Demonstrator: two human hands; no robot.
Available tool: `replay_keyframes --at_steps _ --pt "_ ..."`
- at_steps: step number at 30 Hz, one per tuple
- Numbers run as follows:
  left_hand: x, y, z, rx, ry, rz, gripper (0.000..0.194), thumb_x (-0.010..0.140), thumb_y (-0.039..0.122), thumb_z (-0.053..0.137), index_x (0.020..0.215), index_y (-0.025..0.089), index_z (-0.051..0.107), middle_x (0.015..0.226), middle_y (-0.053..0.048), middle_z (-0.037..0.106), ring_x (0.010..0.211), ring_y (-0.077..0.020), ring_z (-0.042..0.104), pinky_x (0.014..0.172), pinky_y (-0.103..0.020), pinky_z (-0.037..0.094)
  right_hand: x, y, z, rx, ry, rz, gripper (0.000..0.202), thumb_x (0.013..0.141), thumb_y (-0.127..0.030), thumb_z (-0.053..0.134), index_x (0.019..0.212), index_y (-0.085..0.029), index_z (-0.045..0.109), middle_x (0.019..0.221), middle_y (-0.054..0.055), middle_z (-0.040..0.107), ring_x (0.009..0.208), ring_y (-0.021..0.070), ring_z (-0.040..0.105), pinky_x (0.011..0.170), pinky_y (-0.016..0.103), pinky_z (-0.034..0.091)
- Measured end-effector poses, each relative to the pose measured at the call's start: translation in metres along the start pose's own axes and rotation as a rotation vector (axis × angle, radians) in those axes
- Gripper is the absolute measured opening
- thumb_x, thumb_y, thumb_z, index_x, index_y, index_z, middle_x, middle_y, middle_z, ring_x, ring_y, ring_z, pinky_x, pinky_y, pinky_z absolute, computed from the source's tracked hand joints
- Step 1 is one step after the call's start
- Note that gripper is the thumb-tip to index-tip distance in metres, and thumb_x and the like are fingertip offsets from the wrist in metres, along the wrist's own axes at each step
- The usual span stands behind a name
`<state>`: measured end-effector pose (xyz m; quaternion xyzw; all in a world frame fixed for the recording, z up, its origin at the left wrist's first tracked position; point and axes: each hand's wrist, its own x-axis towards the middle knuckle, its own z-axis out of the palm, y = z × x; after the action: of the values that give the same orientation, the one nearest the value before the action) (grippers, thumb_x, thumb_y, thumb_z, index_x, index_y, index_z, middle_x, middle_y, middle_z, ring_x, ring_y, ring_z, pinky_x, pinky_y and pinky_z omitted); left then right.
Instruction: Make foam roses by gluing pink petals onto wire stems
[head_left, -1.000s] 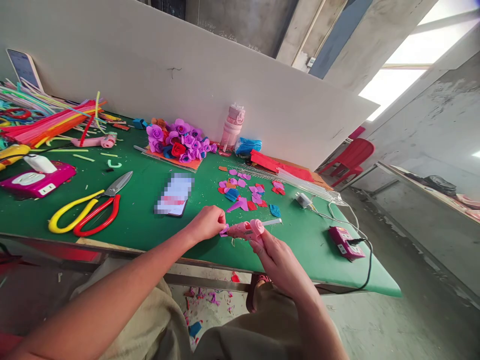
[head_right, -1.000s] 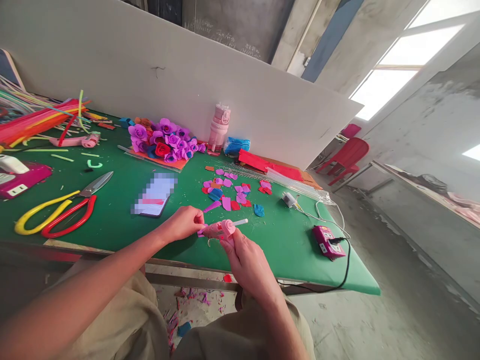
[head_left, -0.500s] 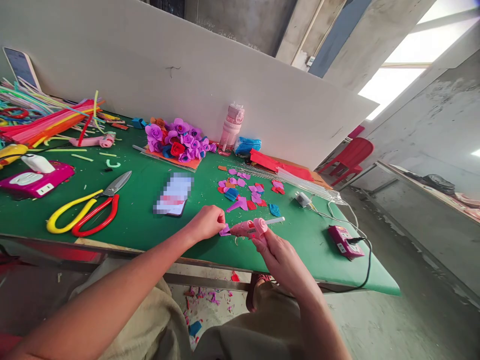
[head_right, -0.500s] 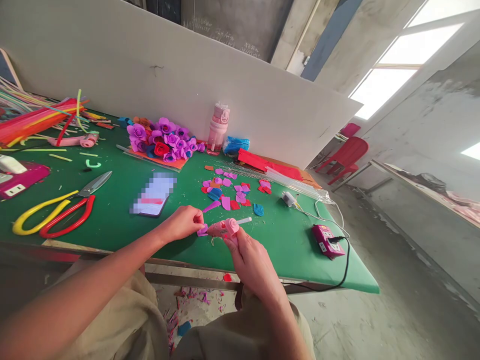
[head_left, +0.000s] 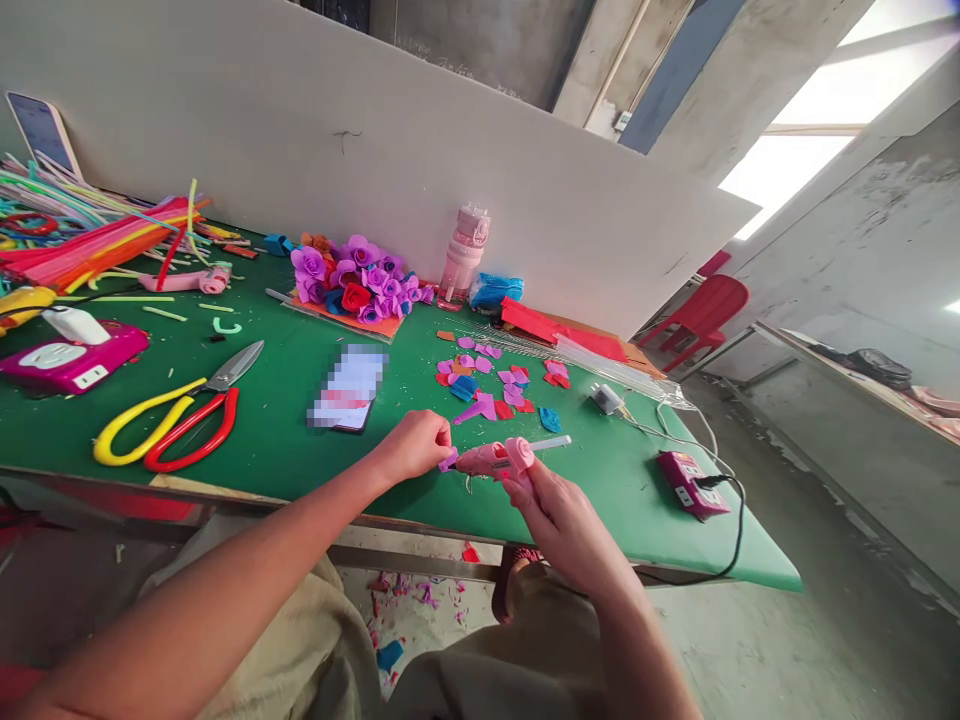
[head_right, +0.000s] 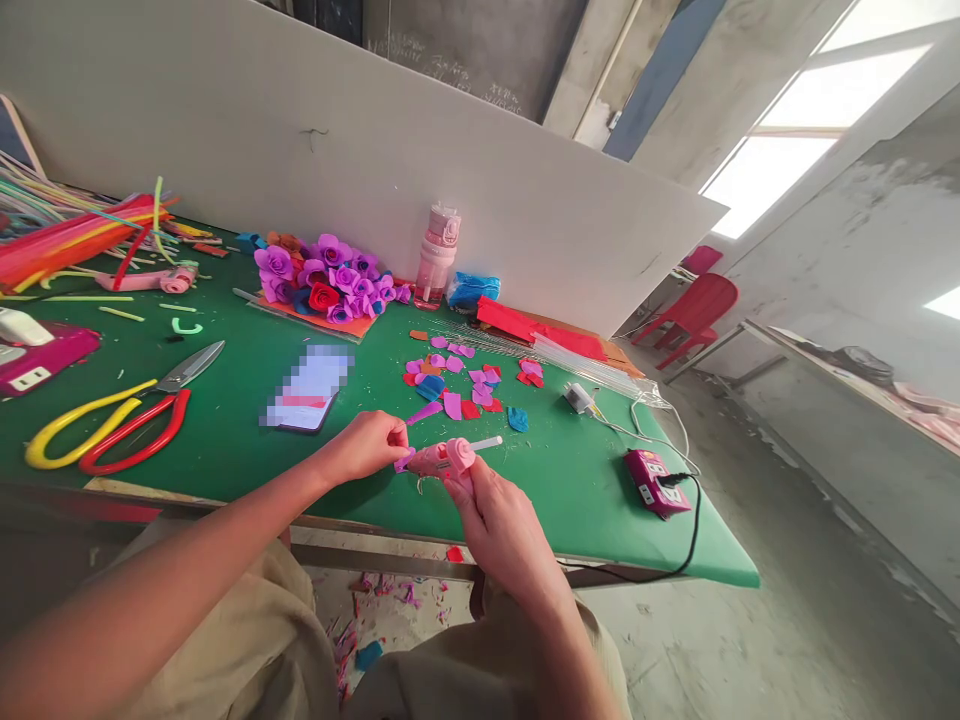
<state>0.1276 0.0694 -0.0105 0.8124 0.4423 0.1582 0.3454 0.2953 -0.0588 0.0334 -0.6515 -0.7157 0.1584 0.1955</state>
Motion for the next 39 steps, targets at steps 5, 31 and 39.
replay_keyframes --at_steps 5,31,39 --pt "-0.001 0.001 -0.001 0.004 -0.003 0.0 0.011 0.063 0.012 0.055 0.056 0.016 0.063 0.058 -0.001 0.064 0.06 -0.0132 0.057 0.054 -0.022 0.035 0.001 -0.001 0.0 -0.004 -0.03 0.029 0.029 0.094 -0.036 0.029 0.095 -0.02 0.054 0.076 0.003 0.063 0.066 0.0174 0.055 0.059 0.026 0.04" --pt "-0.001 -0.002 0.0 0.018 0.006 0.009 0.012 0.065 0.01 0.056 0.056 0.016 0.062 0.059 0.0 0.065 0.059 -0.0129 0.057 0.055 -0.022 0.035 -0.002 0.014 -0.006 0.106 0.053 0.105 0.034 0.091 -0.044 0.034 0.071 -0.02 0.047 0.053 -0.004 0.039 0.047 0.0108 0.035 0.045 0.022 0.031" --pt "0.0 -0.002 0.0 0.017 0.005 0.013 0.011 0.065 0.012 0.057 0.057 0.016 0.063 0.058 0.0 0.064 0.06 -0.0133 0.057 0.055 -0.022 0.036 0.0 0.008 -0.003 0.051 0.06 0.069 0.031 0.091 -0.041 0.033 0.074 -0.021 0.049 0.059 -0.001 0.05 0.051 0.0125 0.042 0.049 0.023 0.033"
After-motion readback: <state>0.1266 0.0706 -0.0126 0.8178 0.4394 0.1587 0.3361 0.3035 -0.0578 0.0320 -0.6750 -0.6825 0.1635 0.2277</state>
